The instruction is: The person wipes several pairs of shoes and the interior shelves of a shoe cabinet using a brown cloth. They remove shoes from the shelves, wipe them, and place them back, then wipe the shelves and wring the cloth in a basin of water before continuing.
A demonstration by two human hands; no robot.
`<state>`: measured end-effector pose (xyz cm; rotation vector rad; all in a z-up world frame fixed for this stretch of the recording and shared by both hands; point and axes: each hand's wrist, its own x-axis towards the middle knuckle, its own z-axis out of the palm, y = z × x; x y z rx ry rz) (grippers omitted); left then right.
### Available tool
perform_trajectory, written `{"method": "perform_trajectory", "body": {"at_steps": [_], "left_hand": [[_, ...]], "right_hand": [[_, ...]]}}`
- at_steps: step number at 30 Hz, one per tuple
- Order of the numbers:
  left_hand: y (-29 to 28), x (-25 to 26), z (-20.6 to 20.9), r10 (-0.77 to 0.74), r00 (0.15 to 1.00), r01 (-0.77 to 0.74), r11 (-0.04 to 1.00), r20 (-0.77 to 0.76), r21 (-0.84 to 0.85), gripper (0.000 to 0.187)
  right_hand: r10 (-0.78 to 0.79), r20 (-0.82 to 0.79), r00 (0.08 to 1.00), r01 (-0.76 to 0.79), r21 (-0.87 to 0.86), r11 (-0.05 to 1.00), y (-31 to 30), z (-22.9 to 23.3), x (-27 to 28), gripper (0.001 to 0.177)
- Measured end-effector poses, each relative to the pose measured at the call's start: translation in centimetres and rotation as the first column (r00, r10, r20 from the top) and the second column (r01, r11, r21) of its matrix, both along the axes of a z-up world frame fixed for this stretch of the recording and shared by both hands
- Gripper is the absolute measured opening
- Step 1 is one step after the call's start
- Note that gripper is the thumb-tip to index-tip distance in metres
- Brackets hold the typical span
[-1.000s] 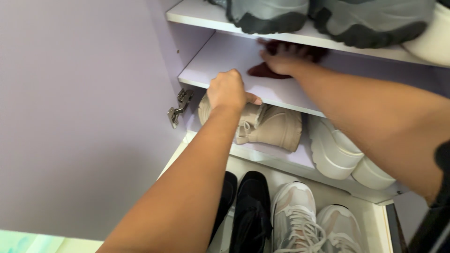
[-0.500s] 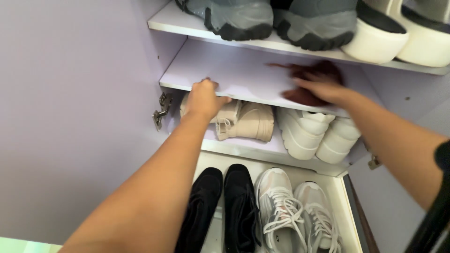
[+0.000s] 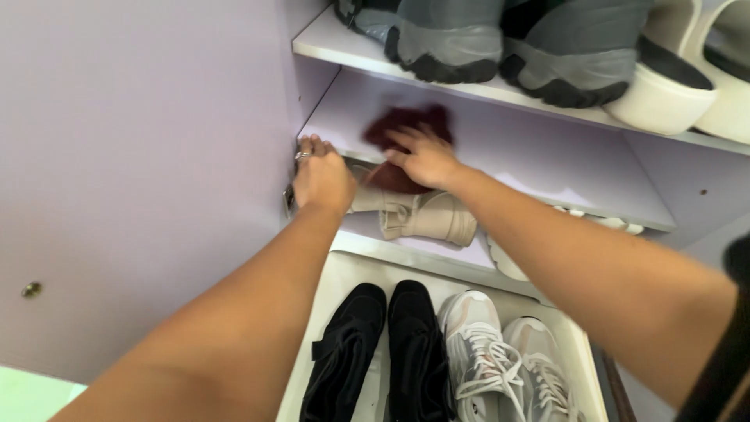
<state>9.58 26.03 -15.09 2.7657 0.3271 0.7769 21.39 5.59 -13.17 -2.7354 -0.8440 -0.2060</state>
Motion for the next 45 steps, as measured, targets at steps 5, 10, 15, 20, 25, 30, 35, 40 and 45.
{"method": "perform_trajectory", "body": {"at_steps": [5, 10, 15, 20, 25, 30, 35, 40, 45], "left_hand": [[0.8, 1.6, -1.9, -0.006, 1.0, 0.007, 0.999, -0.024, 0.035, 0.064], [1.4, 0.8, -0.9, -0.005, 1.0, 0.003, 0.984, -0.01, -0.177, 0.05], [0.5, 0.0, 0.6, -0.008, 0.983, -0.027, 0.982, -0.183, -0.19, 0.04], [1.1, 0.6, -0.9, 0.001, 0.999, 0.009, 0.97, 0.041, -0.245, 0.052], [1.0, 1.5, -2.3, -0.028, 0.995, 0.039, 0.992, 0.094, -0.118, 0.057], [0.5, 1.0, -1.3, -0.043, 0.995, 0.061, 0.971, 0.085, -0.229, 0.054], [0.7, 0.0, 1.0, -0.013, 0.998, -0.005, 0.949, -0.057, -0.315, 0.039], [0.1, 0.0, 2.5, -0.041, 0.994, 0.011, 0.959, -0.1, -0.282, 0.037], [0.8, -0.8, 3.1, -0.066, 0.994, 0.033, 0.945, -0.091, -0.326, 0.041]], "right_hand": [[0.202, -0.111, 0.973, -0.189, 0.113, 0.975, 1.4, 0.7, 7.4, 0.062], [-0.134, -0.047, 0.99, 0.119, -0.235, 0.965, 6.6, 1.3, 10.2, 0.067], [0.105, -0.093, 0.99, -0.117, -0.124, 0.985, 14.1, 1.1, 6.0, 0.069], [0.028, -0.144, 0.989, -0.041, -0.091, 0.995, 8.1, 1.5, 3.7, 0.083], [-0.337, -0.081, 0.938, 0.315, -0.209, 0.926, -11.7, 0.4, 6.1, 0.102], [-0.592, -0.008, 0.806, 0.582, -0.173, 0.795, -33.8, -1.6, 4.4, 0.082], [-0.584, -0.099, 0.805, 0.564, -0.175, 0.807, -29.6, -1.1, 3.3, 0.061], [-0.337, -0.334, 0.88, 0.427, 0.249, 0.869, -10.6, 0.4, -2.1, 0.051], [0.349, -0.702, 0.621, 0.678, 0.704, 0.211, -2.7, 5.9, -2.0, 0.046]]}}
